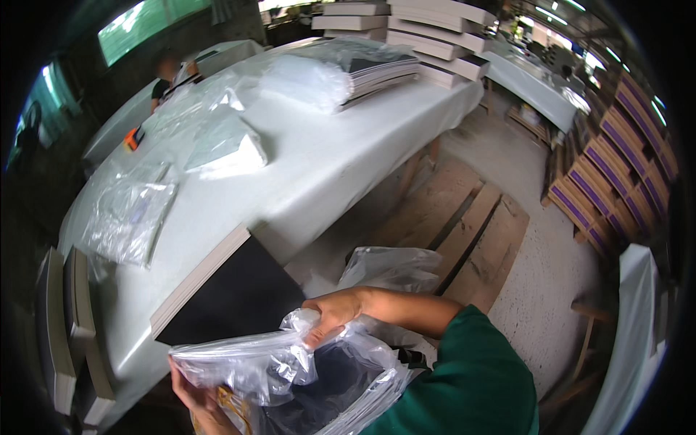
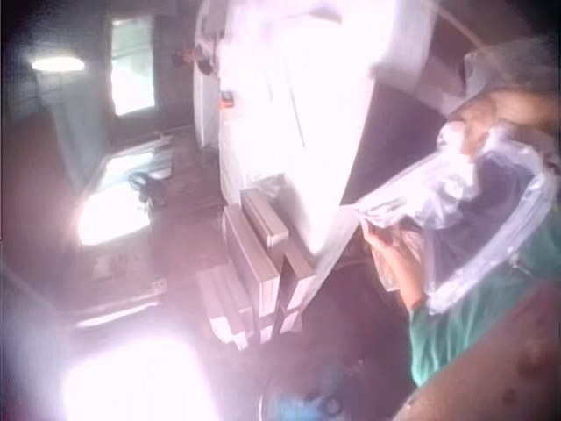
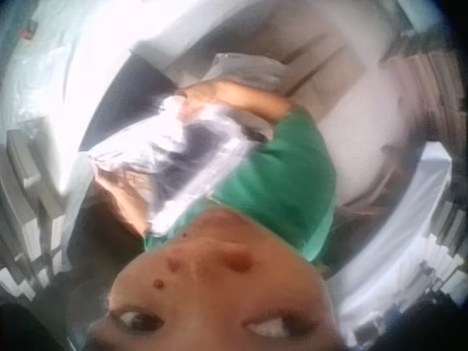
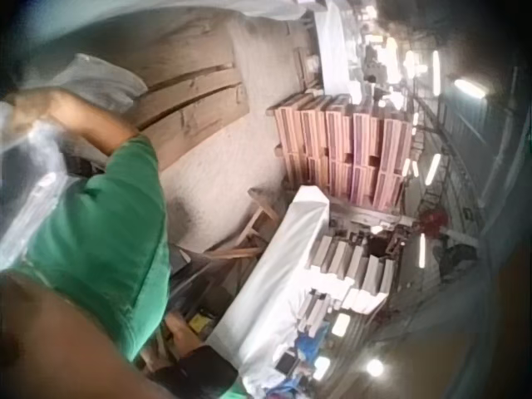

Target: The person wraps individual books in plastic film and stacks them into a pile.

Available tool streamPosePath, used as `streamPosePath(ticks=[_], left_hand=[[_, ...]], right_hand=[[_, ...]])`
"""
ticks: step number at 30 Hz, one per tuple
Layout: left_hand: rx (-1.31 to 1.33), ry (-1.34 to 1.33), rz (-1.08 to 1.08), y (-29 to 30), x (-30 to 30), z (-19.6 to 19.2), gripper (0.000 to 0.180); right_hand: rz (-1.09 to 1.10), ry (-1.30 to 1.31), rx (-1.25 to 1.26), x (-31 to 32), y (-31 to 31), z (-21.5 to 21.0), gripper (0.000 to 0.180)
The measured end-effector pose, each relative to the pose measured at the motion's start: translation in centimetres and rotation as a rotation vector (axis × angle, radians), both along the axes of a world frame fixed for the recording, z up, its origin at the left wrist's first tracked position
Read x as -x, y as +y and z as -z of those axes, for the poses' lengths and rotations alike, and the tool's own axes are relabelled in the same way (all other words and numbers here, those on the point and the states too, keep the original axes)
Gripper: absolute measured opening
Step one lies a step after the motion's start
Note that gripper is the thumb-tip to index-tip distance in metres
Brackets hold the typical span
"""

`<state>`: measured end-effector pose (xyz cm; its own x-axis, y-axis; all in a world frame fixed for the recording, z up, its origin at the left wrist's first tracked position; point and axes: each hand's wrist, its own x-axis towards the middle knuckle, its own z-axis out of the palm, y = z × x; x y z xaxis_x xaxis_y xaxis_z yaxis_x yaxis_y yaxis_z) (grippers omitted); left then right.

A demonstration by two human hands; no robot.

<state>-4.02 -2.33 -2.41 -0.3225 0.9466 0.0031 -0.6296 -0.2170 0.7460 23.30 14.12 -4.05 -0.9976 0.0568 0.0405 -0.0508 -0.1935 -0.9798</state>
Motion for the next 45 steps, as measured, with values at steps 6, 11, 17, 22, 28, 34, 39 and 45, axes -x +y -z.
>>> streamPosePath(ticks=[6, 11, 17, 22, 28, 34, 39, 45], left_hand=[[-0.015, 0.445, 0.530, -4.8, 1.1, 7.6, 0.057], [-0.652, -0.142, 0.432, -1.5, -0.3, 1.6, 0.030], [0.044, 1.186, -0.433, -0.1, 2.5, -3.6, 0.016], [0.166, 1.589, -0.679, -1.1, 2.1, -0.1, 0.067], [-0.156, 1.226, 0.002, -6.7, 0.1, -3.4, 0.019], [0.363, 0.411, 0.213, -4.6, 3.3, 2.6, 0.018], [0.268, -0.072, 0.210, -3.7, 5.0, 18.5, 0.031], [0.639, -0.013, 0.193, -5.0, 2.2, 21.9, 0.021]], right_hand=[[0.945, -0.047, 0.866, 0.2, -1.8, -1.5, 0.024], [1.080, 0.136, -0.009, 1.7, 0.3, 1.9, 0.014], [1.460, 0.359, -1.276, 4.8, 3.2, -4.8, 0.034], [1.297, 0.131, -1.431, 4.2, 1.2, -2.6, 0.044], [1.197, 0.431, -1.555, -2.6, -2.3, -0.8, 0.018], [0.472, 0.071, 0.762, -3.5, 1.1, 0.3, 0.025], [0.345, -0.218, 1.032, -5.1, 2.9, 19.8, 0.016], [0.527, -0.506, 0.648, -2.5, 1.0, 20.8, 0.016]])
